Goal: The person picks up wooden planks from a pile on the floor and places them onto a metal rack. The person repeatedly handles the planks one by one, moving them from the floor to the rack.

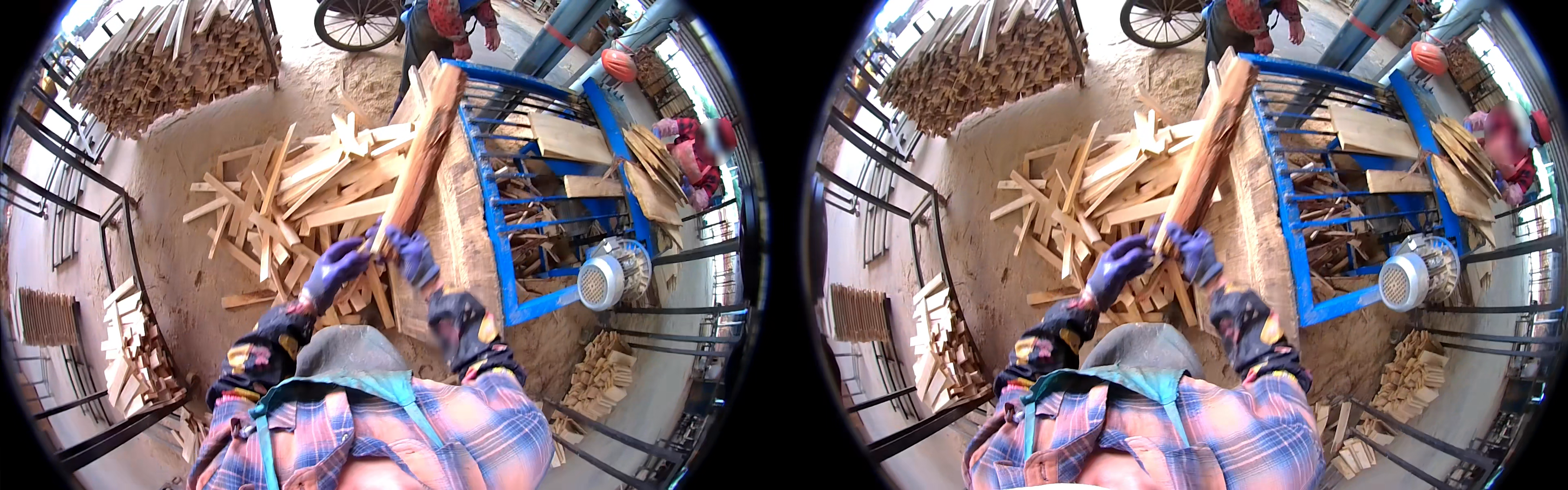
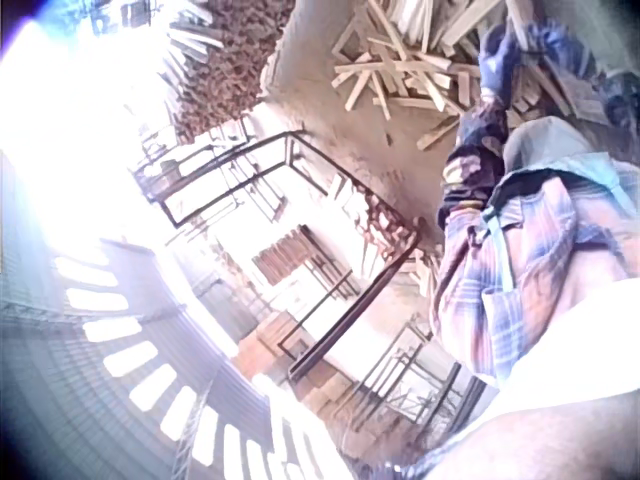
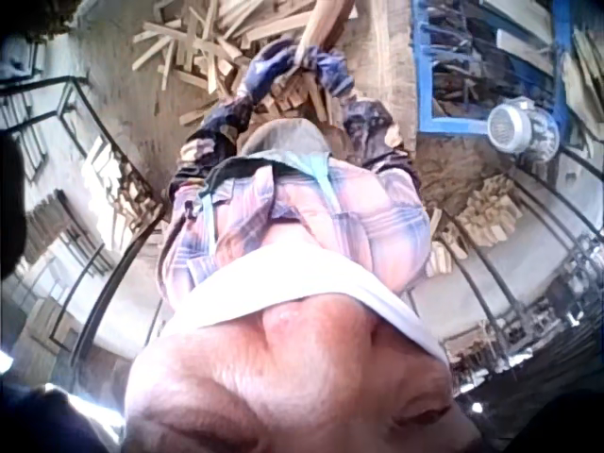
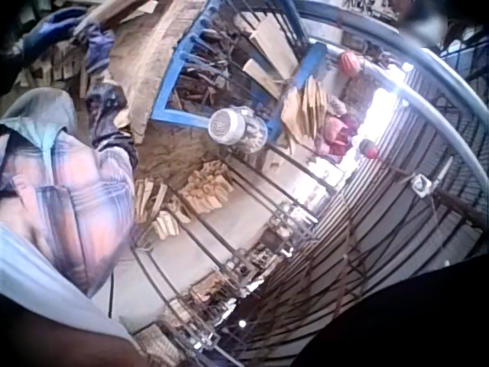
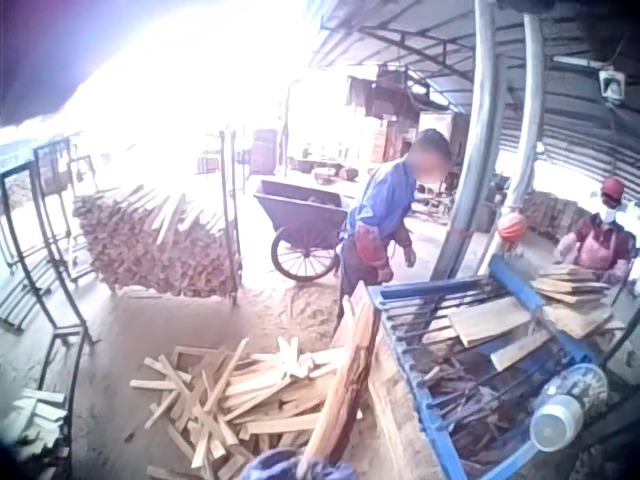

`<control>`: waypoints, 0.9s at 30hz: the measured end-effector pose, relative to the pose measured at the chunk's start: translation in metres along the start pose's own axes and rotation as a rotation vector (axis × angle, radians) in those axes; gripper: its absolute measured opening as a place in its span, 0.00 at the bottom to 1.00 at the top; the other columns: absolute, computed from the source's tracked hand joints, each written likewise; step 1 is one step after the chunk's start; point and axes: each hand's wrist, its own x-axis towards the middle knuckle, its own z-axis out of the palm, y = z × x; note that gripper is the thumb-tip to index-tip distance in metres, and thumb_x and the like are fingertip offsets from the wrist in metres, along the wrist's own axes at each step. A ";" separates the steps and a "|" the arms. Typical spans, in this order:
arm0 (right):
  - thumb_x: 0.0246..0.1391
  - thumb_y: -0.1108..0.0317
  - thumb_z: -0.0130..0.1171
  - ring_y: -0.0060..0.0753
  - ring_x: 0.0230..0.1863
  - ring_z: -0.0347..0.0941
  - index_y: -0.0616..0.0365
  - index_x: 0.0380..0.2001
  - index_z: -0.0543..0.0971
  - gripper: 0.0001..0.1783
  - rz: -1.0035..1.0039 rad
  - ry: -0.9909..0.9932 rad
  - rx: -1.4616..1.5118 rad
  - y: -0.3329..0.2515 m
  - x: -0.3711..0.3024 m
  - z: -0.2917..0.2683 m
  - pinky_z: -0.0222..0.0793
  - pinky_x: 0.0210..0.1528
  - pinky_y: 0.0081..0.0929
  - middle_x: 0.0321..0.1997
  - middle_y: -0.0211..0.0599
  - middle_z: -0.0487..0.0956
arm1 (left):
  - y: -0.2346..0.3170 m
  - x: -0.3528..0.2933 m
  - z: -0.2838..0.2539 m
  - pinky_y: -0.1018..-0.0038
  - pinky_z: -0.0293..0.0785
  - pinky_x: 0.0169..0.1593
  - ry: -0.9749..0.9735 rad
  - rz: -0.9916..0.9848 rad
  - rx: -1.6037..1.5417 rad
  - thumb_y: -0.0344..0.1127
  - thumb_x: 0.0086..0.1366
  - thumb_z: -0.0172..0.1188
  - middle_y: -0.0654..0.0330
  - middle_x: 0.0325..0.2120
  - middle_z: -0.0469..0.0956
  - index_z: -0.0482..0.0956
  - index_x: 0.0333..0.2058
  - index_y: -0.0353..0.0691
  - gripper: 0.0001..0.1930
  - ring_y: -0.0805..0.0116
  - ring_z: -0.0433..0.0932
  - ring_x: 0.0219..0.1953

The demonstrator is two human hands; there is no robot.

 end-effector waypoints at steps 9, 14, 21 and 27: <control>0.59 0.63 0.54 0.36 0.39 0.78 0.58 0.39 0.77 0.11 -0.140 0.391 0.278 -0.097 0.243 -0.183 0.76 0.44 0.33 0.39 0.41 0.81 | -0.128 -0.064 -0.063 0.75 0.76 0.37 0.286 -0.426 0.064 0.39 0.63 0.57 0.56 0.36 0.80 0.72 0.49 0.36 0.18 0.68 0.80 0.34; 0.61 0.62 0.50 0.40 0.43 0.77 0.57 0.42 0.77 0.13 0.191 0.269 0.219 0.021 0.183 -0.123 0.75 0.46 0.36 0.40 0.40 0.81 | -0.175 -0.084 -0.109 0.76 0.75 0.38 0.092 -0.303 0.216 0.38 0.63 0.57 0.58 0.30 0.79 0.77 0.43 0.33 0.15 0.72 0.77 0.32; 0.59 0.66 0.49 0.41 0.48 0.76 0.57 0.41 0.77 0.12 0.686 0.536 0.290 0.192 -0.018 -0.101 0.74 0.48 0.39 0.44 0.38 0.81 | -0.165 -0.065 -0.159 0.77 0.74 0.34 0.164 -0.251 0.278 0.38 0.61 0.58 0.60 0.30 0.79 0.76 0.45 0.32 0.17 0.74 0.76 0.29; 0.57 0.60 0.52 0.44 0.50 0.74 0.52 0.47 0.75 0.16 0.844 0.602 0.098 0.239 -0.118 -0.060 0.71 0.51 0.43 0.50 0.39 0.78 | -0.153 -0.083 -0.228 0.76 0.76 0.31 0.188 -0.192 0.344 0.39 0.59 0.56 0.60 0.27 0.79 0.77 0.41 0.34 0.15 0.72 0.77 0.26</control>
